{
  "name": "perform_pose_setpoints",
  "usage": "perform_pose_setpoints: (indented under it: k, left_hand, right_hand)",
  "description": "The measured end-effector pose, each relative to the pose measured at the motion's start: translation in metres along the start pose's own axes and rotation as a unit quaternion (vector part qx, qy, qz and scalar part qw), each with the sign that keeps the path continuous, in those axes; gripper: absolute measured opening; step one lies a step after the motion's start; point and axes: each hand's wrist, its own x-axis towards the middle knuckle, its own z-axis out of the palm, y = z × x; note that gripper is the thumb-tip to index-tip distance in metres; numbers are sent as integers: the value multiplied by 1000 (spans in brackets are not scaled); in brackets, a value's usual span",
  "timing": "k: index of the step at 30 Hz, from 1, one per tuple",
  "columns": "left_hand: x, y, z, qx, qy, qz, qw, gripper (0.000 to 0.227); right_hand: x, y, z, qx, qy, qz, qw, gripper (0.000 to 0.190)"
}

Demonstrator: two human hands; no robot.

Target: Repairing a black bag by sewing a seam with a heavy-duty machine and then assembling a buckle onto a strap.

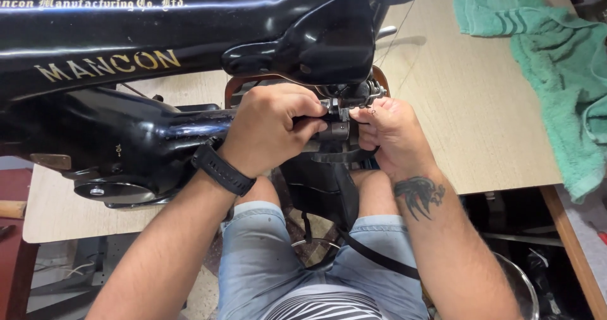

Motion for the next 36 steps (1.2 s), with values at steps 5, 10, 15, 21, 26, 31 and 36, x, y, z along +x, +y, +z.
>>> perform_pose_setpoints:
  k: [5,10,15,21,26,31,36]
  left_hand:
    - [-3,2,6,24,19,22,999,13]
    - [-9,2,13,67,44,32,996,12]
    - [-10,12,15,123,72,33,989,12]
    - [-9,21,14,114,65,7,991,14]
    - [-8,26,10,103,72,9,992,12]
    - [-7,34,10,108,77,5,991,13]
    - [-8,35,9,110,89,14,990,11]
  right_hand:
    - [2,3,-1,13,0,-6,1000,33]
    - [3,5,-2,15,-1,-1,1000,34]
    - [1,2,3,10,0,4,1000,35]
    - [-5,-4,4,16,7,20,1000,34]
    - [-1,-2,3,7,5,28,1000,33]
    - [-8,-5,4,2,9,24,1000,32]
    - [-15,-12,8,-10,12,17,1000,29]
